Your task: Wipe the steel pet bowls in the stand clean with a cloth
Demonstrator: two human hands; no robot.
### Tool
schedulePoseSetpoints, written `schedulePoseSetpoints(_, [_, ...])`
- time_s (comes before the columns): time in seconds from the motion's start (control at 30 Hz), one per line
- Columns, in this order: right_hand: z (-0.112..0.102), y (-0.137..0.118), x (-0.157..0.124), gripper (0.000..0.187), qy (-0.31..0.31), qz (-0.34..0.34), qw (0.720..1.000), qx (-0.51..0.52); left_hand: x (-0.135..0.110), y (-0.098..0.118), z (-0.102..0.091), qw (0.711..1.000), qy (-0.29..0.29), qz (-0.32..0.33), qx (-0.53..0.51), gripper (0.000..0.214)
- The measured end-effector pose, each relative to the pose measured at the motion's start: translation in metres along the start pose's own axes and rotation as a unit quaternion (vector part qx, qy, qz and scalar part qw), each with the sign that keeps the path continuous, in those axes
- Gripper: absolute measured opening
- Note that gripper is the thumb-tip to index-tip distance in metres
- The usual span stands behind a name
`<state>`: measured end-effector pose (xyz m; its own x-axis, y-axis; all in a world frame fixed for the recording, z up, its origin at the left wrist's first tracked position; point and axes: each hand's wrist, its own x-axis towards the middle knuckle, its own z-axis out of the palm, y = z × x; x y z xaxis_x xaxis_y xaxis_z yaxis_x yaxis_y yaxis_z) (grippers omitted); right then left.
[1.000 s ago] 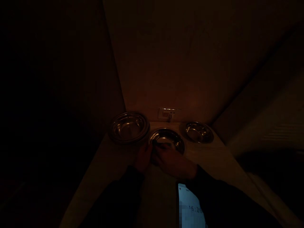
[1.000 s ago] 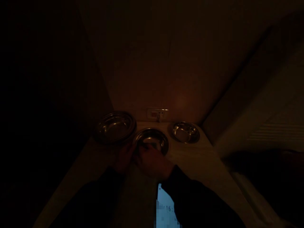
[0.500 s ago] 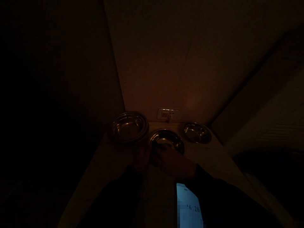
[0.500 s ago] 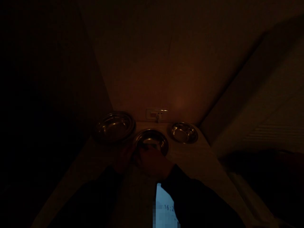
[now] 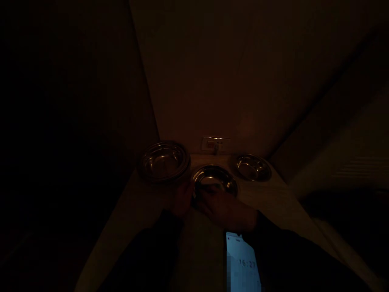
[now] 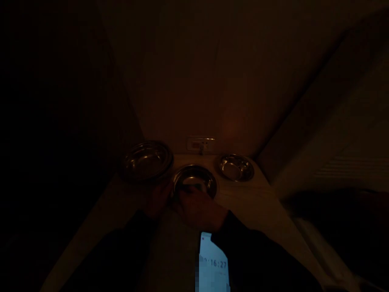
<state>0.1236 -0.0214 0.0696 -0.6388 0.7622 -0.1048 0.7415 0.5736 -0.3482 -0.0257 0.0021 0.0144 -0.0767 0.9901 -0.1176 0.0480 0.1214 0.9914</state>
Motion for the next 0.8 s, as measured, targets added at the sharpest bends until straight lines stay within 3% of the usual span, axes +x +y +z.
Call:
schedulePoseSetpoints(0.17, [0.008,-0.005,0.011,0.043,0.028,0.012,0.999,-0.013,-0.001,0.002,-0.001,0.999,0.006,0.03,0.032,0.036])
schedulePoseSetpoints(0.37, [-0.004,0.006,-0.016,0.038,-0.02,-0.017,1.0,-0.01,0.002,-0.004,-0.002,0.998,-0.018,0.055,0.01,0.039])
schedulePoseSetpoints(0.57, [0.002,-0.001,0.0,0.042,0.012,-0.004,1.0,0.0,0.0,0.001,-0.002,0.999,-0.023,0.02,0.026,0.037])
schedulePoseSetpoints(0.67, [0.008,-0.004,0.008,0.044,0.031,0.008,0.999,0.0,0.0,0.004,-0.003,0.998,-0.008,0.036,0.046,0.037])
schedulePoseSetpoints(0.8, [0.004,0.0,-0.007,0.041,0.001,-0.009,1.0,0.004,0.002,0.003,-0.004,0.999,-0.003,0.04,0.034,0.037])
